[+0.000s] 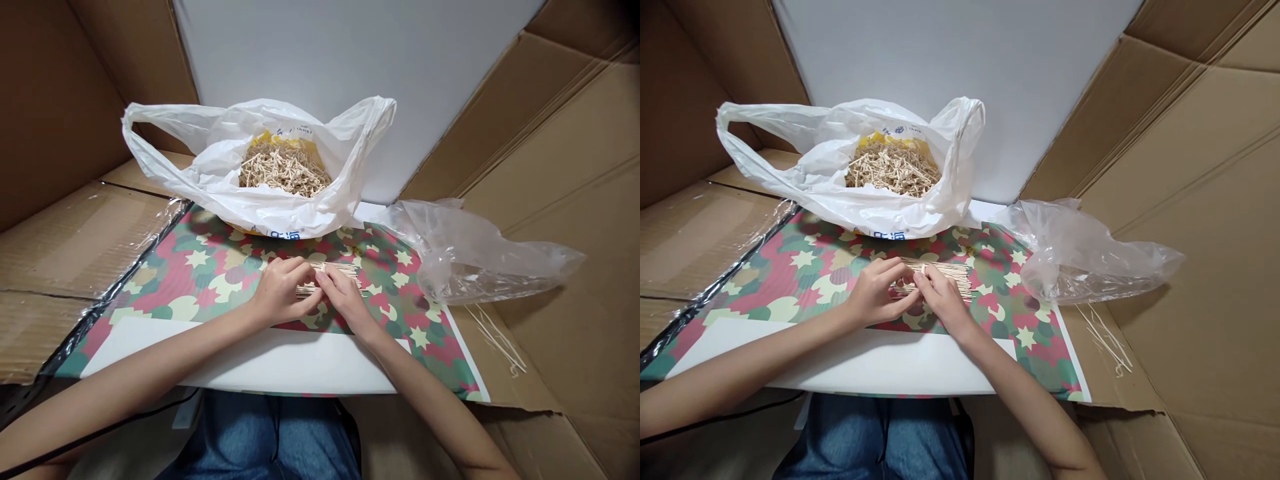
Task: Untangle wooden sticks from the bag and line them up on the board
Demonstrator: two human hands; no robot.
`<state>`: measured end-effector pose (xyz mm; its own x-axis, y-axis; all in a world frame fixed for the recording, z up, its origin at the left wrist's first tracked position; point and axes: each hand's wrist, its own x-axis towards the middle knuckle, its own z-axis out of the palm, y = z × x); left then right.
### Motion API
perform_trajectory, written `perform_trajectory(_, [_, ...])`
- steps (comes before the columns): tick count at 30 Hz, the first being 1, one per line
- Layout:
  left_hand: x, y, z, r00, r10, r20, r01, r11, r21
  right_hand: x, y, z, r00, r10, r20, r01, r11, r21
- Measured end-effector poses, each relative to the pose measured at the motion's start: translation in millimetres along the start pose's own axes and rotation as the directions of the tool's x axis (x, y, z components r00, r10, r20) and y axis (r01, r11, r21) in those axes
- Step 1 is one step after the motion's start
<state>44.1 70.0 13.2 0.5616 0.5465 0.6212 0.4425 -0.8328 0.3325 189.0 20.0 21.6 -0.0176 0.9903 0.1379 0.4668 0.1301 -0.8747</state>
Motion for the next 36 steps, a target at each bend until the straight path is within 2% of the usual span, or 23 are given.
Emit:
perform_trajectory(3, [1, -1, -1, 1.000, 0.006, -0.007, -0.006, 1.000, -0.002, 0, -1, 1, 1.000, 0.012, 0.022, -0.013, 0.998, 0.062])
perform_trajectory(7, [3, -2, -4, 1.000, -0.008, 0.017, 0.010, 0.994, -0.112, 4, 3, 0, 0.989, 0.039, 0.143, -0.081, 0.951, 0.298])
perform_trajectory(11, [3, -3, -9, 0.995, 0.039, 0.094, -0.008, 0.951, -0.308, 7, 10, -4, 0.938, 0.035, 0.346, -0.196, 0.874, 0.444])
perform_trajectory(14, [2, -2, -12, 0.986, 0.069, 0.151, -0.004, 0.919, -0.395, 8, 14, -8, 0.908, 0.033, 0.418, -0.253, 0.838, 0.484])
perform_trajectory(18, [2, -2, -13, 0.980, -0.012, 0.201, 0.101, 0.893, -0.439, 7, 15, -8, 0.915, 0.056, 0.399, -0.274, 0.814, 0.512])
perform_trajectory(24, [6, -2, -13, 0.961, -0.072, 0.265, 0.208, 0.820, -0.533, 5, 15, -2, 0.945, 0.076, 0.319, -0.253, 0.787, 0.562])
perform_trajectory(29, [5, -2, -14, 0.950, -0.080, 0.302, 0.247, 0.783, -0.571, 4, 17, -2, 0.937, 0.085, 0.338, -0.273, 0.783, 0.559])
perform_trajectory(32, [4, -3, -15, 0.956, -0.083, 0.280, 0.234, 0.793, -0.563, 6, 18, -8, 0.925, 0.076, 0.373, -0.293, 0.768, 0.569])
perform_trajectory(36, [2, -4, -17, 0.979, -0.140, 0.146, 0.194, 0.852, -0.486, 7, 19, -19, 0.945, 0.142, 0.295, -0.298, 0.749, 0.591])
